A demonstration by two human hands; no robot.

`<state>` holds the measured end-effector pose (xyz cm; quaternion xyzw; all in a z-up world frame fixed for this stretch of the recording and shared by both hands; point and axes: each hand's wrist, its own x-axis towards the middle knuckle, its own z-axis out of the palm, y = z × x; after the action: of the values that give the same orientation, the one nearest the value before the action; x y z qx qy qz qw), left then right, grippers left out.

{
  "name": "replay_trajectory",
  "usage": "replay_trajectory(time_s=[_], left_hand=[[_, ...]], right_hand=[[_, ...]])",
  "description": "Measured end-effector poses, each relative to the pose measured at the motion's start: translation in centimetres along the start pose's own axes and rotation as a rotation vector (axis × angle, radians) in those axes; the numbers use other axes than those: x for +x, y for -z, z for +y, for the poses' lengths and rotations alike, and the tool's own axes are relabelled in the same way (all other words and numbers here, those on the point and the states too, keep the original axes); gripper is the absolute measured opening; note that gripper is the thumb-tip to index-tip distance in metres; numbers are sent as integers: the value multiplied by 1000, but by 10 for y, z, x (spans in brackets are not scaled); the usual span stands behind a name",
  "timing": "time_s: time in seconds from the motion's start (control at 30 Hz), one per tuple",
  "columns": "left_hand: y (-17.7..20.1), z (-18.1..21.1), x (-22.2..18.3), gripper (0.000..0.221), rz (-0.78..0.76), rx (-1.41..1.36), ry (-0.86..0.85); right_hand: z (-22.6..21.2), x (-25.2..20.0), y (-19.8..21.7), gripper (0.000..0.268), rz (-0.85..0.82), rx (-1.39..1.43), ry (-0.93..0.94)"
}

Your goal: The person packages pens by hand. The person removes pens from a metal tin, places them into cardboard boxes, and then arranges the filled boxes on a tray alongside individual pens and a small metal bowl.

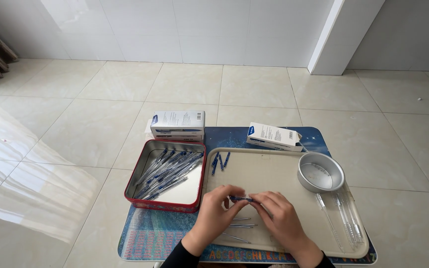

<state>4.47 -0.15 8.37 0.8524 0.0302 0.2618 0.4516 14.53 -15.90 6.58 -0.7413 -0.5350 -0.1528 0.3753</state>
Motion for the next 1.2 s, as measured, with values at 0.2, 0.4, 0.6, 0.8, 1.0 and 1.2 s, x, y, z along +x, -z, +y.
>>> replay_trajectory(time_s=[0.2, 0.4, 0.6, 0.8, 1.0, 1.2], left_hand=[[10, 0, -1, 5, 80, -317, 130], [6, -7, -4, 17, 75, -521, 235], [3, -9, -3, 15, 77, -458, 217], [1, -8, -4, 9, 68, -393, 253], [0, -6, -4, 10, 98, -296, 232], [2, -6, -5, 7, 91, -368, 175]], right_hand=[[2, -2, -2, 24, 83, 85, -18], [-1, -1, 2, 27, 102, 212, -130], [1, -1, 1, 28, 99, 225, -87], [1, -3, -2, 29, 101, 203, -73], [0, -5, -3, 31, 126, 186, -87], [0, -5, -1, 24, 148, 227, -96]])
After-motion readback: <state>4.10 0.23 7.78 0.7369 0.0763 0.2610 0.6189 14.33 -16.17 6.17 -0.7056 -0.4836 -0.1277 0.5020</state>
